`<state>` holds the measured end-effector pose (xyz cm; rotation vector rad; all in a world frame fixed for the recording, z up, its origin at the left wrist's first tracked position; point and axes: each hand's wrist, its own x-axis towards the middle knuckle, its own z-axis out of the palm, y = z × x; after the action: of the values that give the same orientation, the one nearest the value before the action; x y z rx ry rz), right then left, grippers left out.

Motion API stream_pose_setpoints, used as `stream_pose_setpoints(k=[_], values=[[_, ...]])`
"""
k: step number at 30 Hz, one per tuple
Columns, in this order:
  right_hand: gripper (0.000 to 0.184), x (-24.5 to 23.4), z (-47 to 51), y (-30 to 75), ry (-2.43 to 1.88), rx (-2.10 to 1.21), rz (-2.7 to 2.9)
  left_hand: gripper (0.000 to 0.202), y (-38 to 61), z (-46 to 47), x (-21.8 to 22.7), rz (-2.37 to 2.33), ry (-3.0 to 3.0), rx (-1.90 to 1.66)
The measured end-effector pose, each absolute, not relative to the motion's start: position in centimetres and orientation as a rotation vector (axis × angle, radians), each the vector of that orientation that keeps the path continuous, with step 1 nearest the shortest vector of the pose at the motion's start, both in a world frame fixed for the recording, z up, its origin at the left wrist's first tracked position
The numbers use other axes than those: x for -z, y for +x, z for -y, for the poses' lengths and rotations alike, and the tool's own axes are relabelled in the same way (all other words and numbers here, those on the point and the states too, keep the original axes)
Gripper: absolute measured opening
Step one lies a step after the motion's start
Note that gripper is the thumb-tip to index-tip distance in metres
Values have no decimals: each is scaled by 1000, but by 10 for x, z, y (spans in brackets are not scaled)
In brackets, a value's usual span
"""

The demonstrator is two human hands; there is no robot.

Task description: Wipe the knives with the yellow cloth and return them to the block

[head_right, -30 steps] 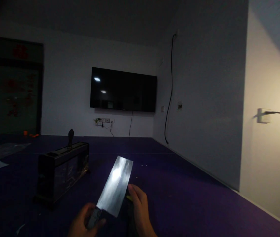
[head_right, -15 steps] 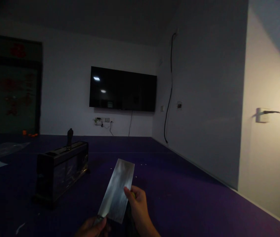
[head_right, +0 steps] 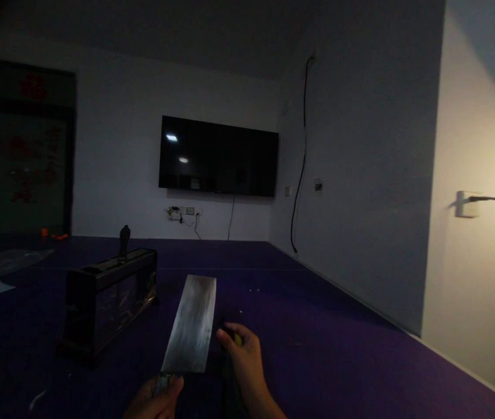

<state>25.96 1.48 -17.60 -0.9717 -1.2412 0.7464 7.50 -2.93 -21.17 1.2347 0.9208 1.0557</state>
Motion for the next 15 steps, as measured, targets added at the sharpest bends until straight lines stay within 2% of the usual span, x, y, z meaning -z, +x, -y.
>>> stream_pose_setpoints(k=[3,8,15], values=[[37,177,-14,262,-1000,-551,1273,62,74,25,210,-916,1147,-1082],[14,179,-6,257,-818,-123,1626,63,76,24,204,-955,988,-1084],[31,186,-5,253,-654,161,2040,62,78,22,210,-879,989,-1114]])
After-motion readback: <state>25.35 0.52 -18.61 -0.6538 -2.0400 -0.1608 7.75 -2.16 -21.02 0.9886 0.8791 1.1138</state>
